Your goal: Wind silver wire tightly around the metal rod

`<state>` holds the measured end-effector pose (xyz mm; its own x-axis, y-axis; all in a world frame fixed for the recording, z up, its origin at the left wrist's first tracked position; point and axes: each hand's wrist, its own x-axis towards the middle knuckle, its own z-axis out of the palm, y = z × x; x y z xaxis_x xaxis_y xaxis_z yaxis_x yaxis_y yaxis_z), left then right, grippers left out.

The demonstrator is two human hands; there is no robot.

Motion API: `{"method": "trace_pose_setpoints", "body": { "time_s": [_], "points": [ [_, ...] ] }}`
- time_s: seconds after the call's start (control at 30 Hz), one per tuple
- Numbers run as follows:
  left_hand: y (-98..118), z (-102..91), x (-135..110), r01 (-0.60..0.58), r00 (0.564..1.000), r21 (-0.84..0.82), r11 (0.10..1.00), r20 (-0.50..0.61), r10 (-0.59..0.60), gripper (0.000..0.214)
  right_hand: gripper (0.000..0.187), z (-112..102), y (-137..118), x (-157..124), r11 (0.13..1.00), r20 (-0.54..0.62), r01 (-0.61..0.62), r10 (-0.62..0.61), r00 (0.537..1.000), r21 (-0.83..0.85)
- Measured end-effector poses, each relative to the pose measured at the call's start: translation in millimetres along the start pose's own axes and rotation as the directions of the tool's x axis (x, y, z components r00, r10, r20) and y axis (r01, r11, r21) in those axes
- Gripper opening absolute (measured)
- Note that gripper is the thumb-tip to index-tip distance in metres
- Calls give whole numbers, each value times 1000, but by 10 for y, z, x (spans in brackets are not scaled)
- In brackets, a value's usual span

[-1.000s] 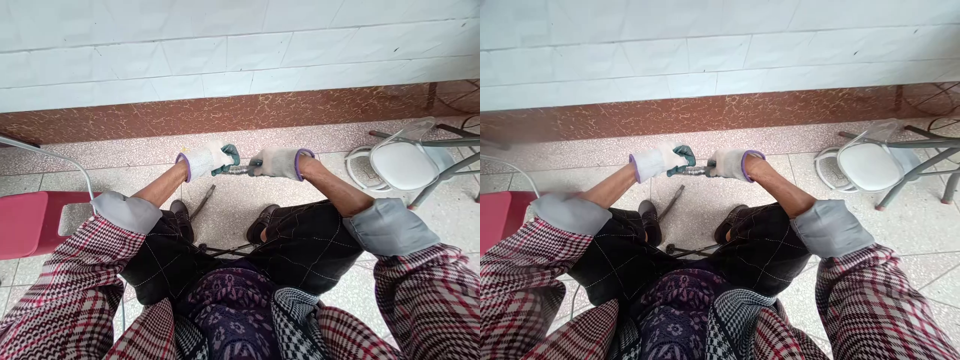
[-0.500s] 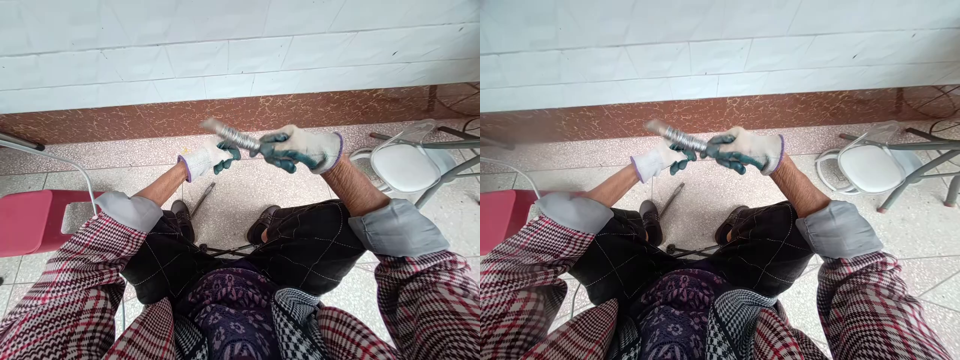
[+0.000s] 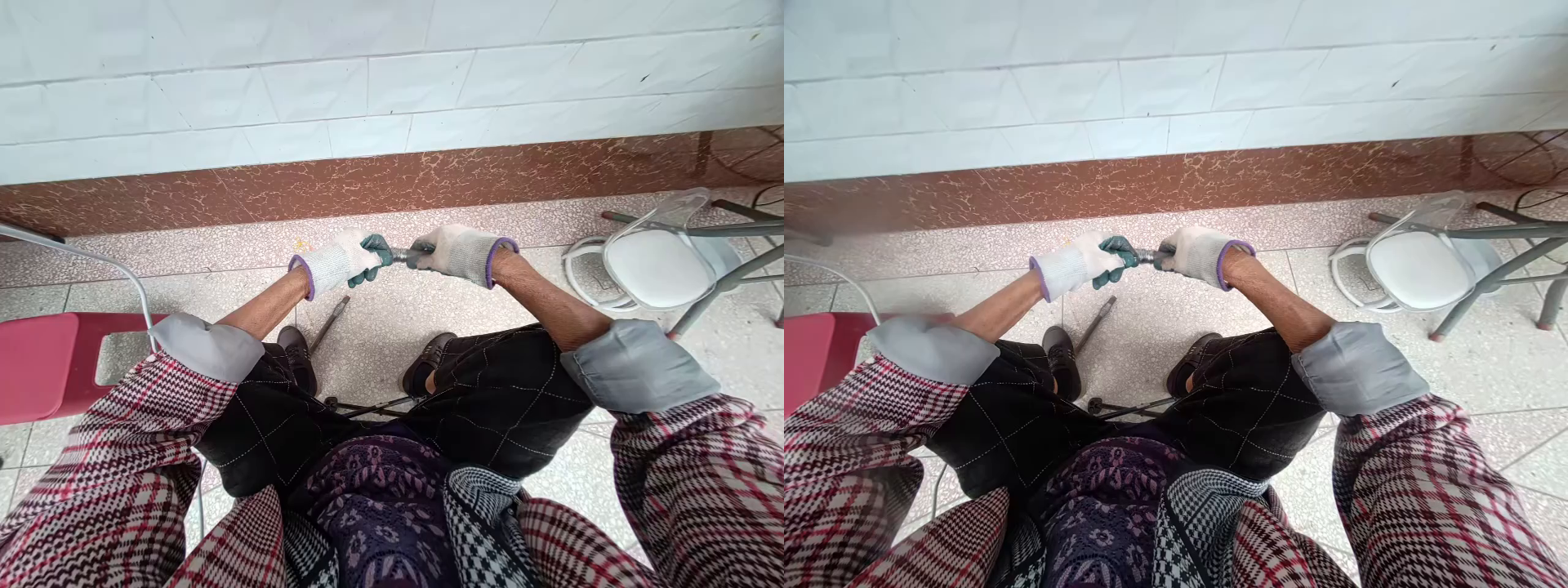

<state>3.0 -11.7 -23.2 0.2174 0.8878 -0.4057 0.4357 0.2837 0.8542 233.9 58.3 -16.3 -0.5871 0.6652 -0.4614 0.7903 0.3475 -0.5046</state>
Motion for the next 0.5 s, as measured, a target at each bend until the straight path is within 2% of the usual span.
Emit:
{"method": "trace_pose_setpoints", "body": {
  "time_s": [0.07,0.1,0.17,0.27,0.37,0.43,0.5],
  "points": [
    [13,14,23,8,1000,-69,998,-22,-9,13,16,-47,-2,5,999,-115,-43,42,992,-7],
    [17,18,39,11,999,-107,994,-29,-14,13,16,-74,-1,-10,997,-174,-61,67,982,43],
    [14,17,75,6,1000,-179,984,-24,-10,16,20,-136,-4,-76,968,-267,-64,130,955,244],
    [-11,-7,118,-27,1000,-245,969,7,30,21,29,-235,-30,-233,825,-297,49,147,943,563],
    [-14,-66,111,-42,999,-211,977,4,44,23,35,-295,-75,-380,709,-201,153,-15,979,689],
    [20,-123,74,-39,999,-130,991,-5,39,22,39,-273,-96,-428,708,-38,147,-168,985,691],
    [66,-178,34,-63,998,-40,997,-2,63,21,41,-189,-99,-420,741,131,141,-295,946,656]
  ]
}}
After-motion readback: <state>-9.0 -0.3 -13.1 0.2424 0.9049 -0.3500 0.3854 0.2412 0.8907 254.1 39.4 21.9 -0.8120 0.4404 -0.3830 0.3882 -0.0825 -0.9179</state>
